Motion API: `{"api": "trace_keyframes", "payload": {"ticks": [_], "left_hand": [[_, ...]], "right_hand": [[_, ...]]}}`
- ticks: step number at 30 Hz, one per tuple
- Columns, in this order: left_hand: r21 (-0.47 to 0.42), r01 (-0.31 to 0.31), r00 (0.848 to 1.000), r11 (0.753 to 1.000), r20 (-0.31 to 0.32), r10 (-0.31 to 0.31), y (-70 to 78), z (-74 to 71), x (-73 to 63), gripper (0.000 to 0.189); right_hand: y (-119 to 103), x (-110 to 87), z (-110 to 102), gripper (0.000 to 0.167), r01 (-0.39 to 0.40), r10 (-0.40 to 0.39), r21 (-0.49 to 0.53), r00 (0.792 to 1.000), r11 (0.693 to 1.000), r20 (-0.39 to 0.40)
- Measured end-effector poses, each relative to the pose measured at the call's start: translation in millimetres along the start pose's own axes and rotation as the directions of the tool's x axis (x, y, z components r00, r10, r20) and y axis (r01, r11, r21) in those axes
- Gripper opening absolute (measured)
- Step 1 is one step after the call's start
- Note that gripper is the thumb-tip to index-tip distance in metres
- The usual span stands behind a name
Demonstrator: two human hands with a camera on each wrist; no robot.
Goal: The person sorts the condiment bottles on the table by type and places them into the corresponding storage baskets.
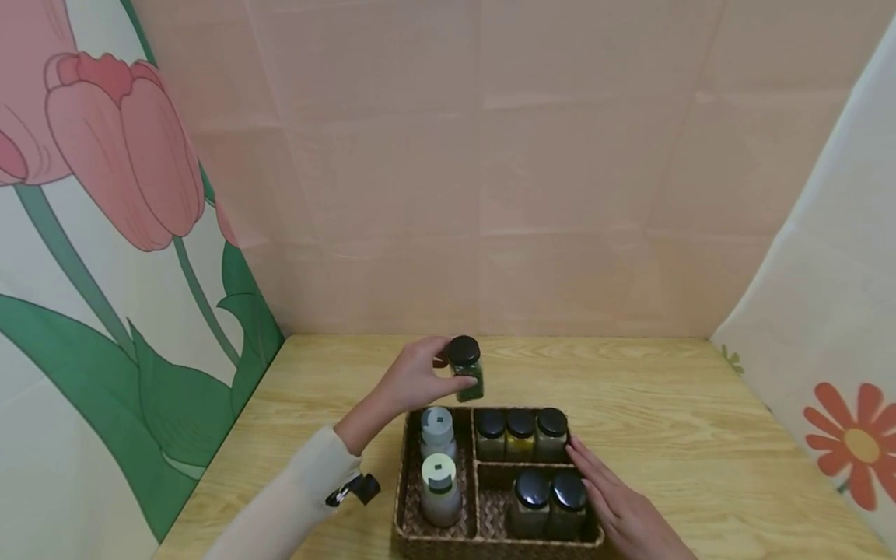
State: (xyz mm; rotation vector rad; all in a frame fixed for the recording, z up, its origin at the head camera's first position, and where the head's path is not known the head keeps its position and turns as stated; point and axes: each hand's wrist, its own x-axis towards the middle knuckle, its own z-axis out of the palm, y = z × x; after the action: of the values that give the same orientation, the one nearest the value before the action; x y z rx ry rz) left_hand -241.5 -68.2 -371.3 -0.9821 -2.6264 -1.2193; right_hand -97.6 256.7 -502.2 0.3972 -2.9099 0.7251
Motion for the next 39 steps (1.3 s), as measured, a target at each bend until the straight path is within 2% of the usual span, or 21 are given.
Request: {"api": "trace_keyframes", "payload": {"ticks": [10, 17, 23, 26, 33, 39], "left_hand": [[-0.011, -0.008, 0.999, 1.0, 0.041, 0.009, 20.1, 0.0, -8.9, 0.041], [-0.028, -0.047, 0.998, 0.998, 0.029, 0.048, 21.0, 2.2, -19.9, 0.038], [-0.049, -0.035, 0.999, 0.998, 0.029, 0.037, 25.5, 2.0, -29.5, 0.039], [-0.078, -0.033, 0.998, 0.996, 0.043, 0.037, 28.6, 2.2, -33.8, 0.037], [-0.084, -0.076, 0.994, 0.994, 0.066, 0.082, 31.5, 10.1, -44.1, 0.038], [-0.108, -0.085, 0.991, 0.991, 0.093, 0.095, 33.4, 15.4, -52.2, 0.042]], "right_hand": [[0, 0.7, 0, 0.047, -0.001, 0.001, -0.003, 1.0, 1.0, -0.003], [-3, 0.2, 0, 0.047, 0.0, 0.0, 0.01, 1.0, 1.0, -0.003], [-4, 0.2, 0, 0.047, -0.005, 0.005, 0.021, 1.0, 1.0, -0.006], [-5, 1.1, 0, 0.047, -0.01, 0.01, 0.019, 1.0, 1.0, -0.005], [-5, 2.1, 0, 0.047, -0.014, 0.014, 0.025, 1.0, 1.0, 0.013], [-6, 1.9, 1, 0.047, -0.013, 0.013, 0.029, 1.0, 0.999, 0.006]]}}
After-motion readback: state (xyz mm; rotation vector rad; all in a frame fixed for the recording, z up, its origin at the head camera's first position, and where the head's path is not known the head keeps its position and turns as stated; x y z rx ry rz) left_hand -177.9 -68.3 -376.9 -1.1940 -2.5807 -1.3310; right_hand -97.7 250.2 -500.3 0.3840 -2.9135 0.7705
